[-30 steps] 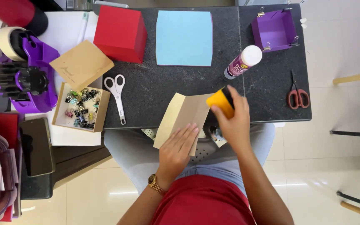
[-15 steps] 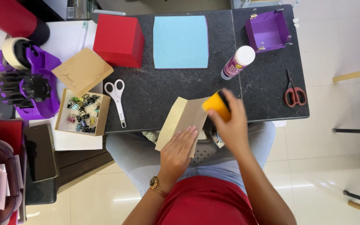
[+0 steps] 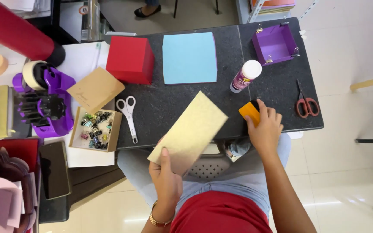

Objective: Cutting a gold sheet of paper with scissors and folding it into a box shape using a scraper tool.

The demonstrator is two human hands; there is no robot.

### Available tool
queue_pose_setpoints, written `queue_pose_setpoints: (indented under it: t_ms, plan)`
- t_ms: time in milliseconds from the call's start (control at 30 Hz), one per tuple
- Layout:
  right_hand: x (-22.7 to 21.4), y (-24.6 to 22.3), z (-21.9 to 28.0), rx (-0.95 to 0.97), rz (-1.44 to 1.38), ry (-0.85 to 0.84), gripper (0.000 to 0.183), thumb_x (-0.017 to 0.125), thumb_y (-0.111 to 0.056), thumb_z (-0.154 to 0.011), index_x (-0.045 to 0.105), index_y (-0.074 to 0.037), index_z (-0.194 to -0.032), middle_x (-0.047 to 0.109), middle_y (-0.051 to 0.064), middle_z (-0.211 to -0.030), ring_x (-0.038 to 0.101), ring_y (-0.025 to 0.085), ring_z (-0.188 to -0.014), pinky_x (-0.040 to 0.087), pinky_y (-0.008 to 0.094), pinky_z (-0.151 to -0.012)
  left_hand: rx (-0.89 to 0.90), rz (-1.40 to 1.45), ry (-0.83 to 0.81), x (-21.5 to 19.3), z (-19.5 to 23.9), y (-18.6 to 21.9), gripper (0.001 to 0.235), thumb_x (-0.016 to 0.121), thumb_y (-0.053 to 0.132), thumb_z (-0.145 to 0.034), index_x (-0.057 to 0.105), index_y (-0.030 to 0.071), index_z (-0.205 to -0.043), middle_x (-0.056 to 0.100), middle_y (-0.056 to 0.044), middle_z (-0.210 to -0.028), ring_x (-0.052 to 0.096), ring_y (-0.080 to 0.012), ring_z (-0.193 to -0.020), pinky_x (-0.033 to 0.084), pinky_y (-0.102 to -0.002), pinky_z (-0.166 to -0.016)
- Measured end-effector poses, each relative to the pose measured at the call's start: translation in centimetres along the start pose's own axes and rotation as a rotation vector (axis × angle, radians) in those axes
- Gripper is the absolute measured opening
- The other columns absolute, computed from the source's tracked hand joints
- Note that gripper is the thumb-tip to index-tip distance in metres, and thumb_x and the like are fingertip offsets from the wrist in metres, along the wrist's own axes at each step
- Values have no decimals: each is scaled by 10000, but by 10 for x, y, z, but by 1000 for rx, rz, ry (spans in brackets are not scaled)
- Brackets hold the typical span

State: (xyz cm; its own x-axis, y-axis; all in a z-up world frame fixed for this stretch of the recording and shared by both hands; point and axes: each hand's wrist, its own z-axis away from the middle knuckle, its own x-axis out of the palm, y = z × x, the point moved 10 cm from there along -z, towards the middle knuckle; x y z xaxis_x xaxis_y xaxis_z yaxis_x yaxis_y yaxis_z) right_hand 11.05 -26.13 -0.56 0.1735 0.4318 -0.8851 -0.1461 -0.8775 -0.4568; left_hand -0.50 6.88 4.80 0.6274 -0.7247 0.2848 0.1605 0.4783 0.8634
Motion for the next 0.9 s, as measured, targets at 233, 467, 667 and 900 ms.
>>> queue_pose_setpoints:
  t_ms: [233,467,667,900]
  plan:
    - [-32,-40,25,-49,-533,33,606,664,-444,-927,589,-108,-1426,539,98,-1470,451,304,-1356,384,492,-1037,-373,419,14,31,32,2,545,454,195,-948,468,110,-1486,546,-192,-1507,523,-366,-1365,455,-529,-1081]
    - [26,-67,95,411,-1765,-433,425,810,-88,-807,679,-53,-1209,740,139,-1233,683,285,-1151,550,419,-957,-634,560,-116,51,45,-36,1008,181,790,-811,430,163,-1561,484,-130,-1575,429,-371,-1454,343,-538,-1143]
    - [-19,-69,92,274,-1468,-601,527,840,-47,-725,701,30,-1227,778,188,-1174,761,324,-1031,642,471,-852,-504,328,-1029,57,47,-26,1001,848,506,-822,356,19,-1545,530,-167,-1485,555,-317,-1337,513,-474,-1068]
    - [-35,-36,92,348,-1347,-485,478,804,24,-715,718,53,-1185,779,206,-1173,758,324,-1030,645,467,-855,-407,27,-891,55,24,-14,609,895,166,-719,653,1,-1252,735,-149,-1200,720,-267,-1048,609,-416,-870]
